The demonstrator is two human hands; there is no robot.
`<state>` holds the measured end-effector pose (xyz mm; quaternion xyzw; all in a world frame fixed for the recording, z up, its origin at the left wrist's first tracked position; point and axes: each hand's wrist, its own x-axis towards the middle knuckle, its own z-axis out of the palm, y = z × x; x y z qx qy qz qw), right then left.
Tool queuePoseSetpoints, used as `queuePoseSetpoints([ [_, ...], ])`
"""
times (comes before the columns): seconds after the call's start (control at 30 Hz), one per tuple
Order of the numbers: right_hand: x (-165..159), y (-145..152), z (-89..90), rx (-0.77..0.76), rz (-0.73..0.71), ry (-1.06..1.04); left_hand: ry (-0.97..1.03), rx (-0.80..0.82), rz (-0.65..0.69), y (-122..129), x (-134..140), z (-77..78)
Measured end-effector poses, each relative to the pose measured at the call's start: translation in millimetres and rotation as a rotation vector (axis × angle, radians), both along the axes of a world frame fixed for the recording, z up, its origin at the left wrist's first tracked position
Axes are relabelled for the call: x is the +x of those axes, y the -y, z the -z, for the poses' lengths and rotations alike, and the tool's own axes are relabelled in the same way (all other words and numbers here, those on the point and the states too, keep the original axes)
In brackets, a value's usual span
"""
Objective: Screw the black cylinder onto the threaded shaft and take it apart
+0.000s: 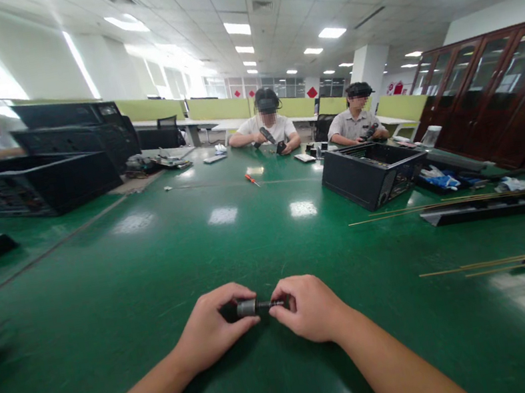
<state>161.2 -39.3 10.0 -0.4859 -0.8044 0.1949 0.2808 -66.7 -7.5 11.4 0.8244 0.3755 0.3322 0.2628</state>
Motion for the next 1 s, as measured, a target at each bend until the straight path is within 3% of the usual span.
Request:
queuePoseSetpoints([
  [1.0, 6.2, -0.9, -2.0, 0.016, 0.006, -0.007, 0.013, 0.002, -0.015, -1.8, -2.2, 1.8],
])
